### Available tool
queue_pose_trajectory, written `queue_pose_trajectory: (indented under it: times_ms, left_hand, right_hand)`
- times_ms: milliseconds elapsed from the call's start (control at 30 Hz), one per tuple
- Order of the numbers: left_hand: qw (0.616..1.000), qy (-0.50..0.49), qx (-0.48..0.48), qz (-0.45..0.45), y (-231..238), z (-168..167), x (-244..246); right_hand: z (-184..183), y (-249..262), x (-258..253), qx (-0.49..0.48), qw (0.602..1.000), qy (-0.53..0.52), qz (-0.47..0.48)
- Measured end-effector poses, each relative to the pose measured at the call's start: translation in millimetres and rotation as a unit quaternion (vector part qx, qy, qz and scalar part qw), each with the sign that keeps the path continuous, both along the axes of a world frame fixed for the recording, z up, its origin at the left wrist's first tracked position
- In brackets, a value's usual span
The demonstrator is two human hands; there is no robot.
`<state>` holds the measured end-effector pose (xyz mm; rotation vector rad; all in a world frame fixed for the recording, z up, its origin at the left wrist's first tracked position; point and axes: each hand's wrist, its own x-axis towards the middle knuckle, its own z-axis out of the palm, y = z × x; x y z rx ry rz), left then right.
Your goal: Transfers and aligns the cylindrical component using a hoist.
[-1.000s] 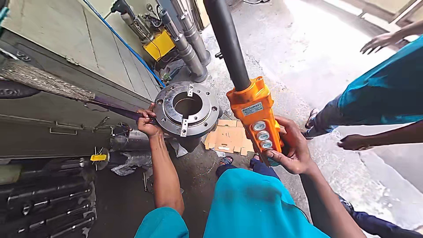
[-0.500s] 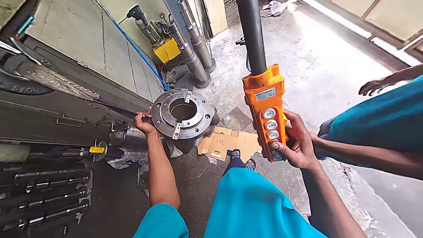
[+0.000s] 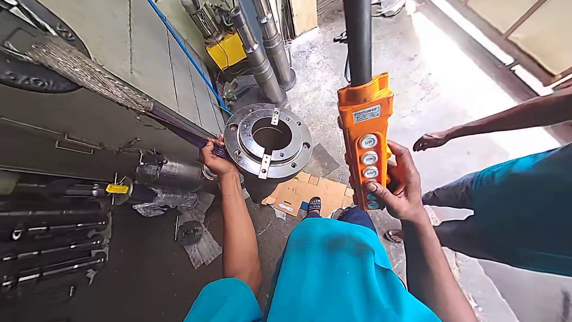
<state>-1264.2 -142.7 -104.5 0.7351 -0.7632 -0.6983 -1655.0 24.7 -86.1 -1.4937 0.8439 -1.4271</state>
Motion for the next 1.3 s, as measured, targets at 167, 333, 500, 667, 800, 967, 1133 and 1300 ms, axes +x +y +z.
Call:
queue_pose_trajectory:
  times_ms: [167,333,500,667,800,967,1133,1300]
  left_hand:
    - [0.999,0.005,-0.002,0.037,-12,0,-40]
    - [0.999,0.001,-0.012,0.049,-24,-2,-72]
    - [0.998,-0.004,-0.029,0.062,-36,-1,-103]
    - [0.996,0.003,-0.021,0.085,-46,2,-134]
    - [0.992,-0.013,-0.002,0.126,-55,0,-148]
    - [0.982,-0.027,0.046,0.183,-64,4,-170]
    - [0.980,0.006,0.034,0.195,-75,6,-190]
    - [0.977,-0.002,0.041,0.208,-86,6,-199]
  right_hand:
    - [-6,-35,-24,0.014,0.998,-0.026,0.054]
    - [-3,-69,-71,0.009,0.996,-0.017,0.089]
    - [2,-104,-125,0.013,0.990,-0.039,0.137]
    - [9,-133,-170,-0.002,0.989,-0.029,0.145]
    - [11,-165,-197,-0.008,0.992,-0.020,0.123]
    - [8,-220,-214,-0.002,0.990,-0.038,0.135]
    - [8,-269,-216,0.011,0.984,-0.047,0.171]
    - [2,-313,-215,0.017,0.980,-0.059,0.189]
